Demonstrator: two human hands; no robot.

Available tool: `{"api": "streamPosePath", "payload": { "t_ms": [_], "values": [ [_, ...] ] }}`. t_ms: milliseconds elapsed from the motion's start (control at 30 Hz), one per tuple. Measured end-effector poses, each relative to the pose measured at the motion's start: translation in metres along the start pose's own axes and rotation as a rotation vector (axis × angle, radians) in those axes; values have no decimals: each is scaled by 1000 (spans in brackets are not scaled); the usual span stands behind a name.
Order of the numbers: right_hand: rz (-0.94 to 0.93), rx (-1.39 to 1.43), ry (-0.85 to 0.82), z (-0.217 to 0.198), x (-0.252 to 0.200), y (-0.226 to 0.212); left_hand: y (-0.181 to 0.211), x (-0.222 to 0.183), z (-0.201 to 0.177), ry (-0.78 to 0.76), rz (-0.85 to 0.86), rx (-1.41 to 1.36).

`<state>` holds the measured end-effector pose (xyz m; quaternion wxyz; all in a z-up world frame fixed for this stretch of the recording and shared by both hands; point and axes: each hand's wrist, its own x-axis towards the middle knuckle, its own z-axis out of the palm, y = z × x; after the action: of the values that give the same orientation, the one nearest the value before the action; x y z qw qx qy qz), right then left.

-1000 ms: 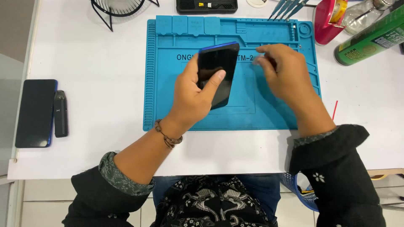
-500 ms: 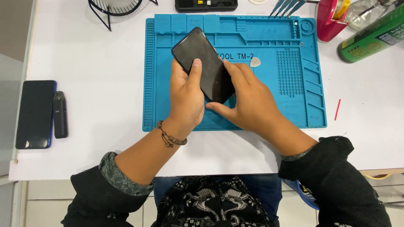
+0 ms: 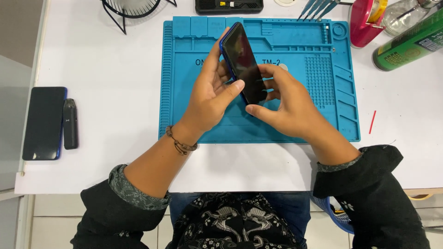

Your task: The person cleans the back and internal components of a disassembled smartphone using a small brush. They then clean the edges of the phone's frame and reassemble the device.

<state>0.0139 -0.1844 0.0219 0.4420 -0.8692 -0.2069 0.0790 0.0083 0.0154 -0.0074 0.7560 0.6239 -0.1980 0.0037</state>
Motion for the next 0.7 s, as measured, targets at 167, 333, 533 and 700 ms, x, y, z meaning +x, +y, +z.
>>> {"api": "streamPosePath", "payload": {
  "t_ms": [167, 333, 533, 700],
  "values": [
    [15, 140, -25, -5, 0, 0, -5, 5, -4, -9, -6, -19],
    [50, 286, -65, -10, 1, 10, -6, 6, -5, -3, -11, -37],
    [46, 600, -161, -12, 3, 34, -10, 6, -7, -3, 26, -68],
    [-31, 751, -216, -12, 7, 46, -8, 9, -6, 49, -13, -134]
  ]
}}
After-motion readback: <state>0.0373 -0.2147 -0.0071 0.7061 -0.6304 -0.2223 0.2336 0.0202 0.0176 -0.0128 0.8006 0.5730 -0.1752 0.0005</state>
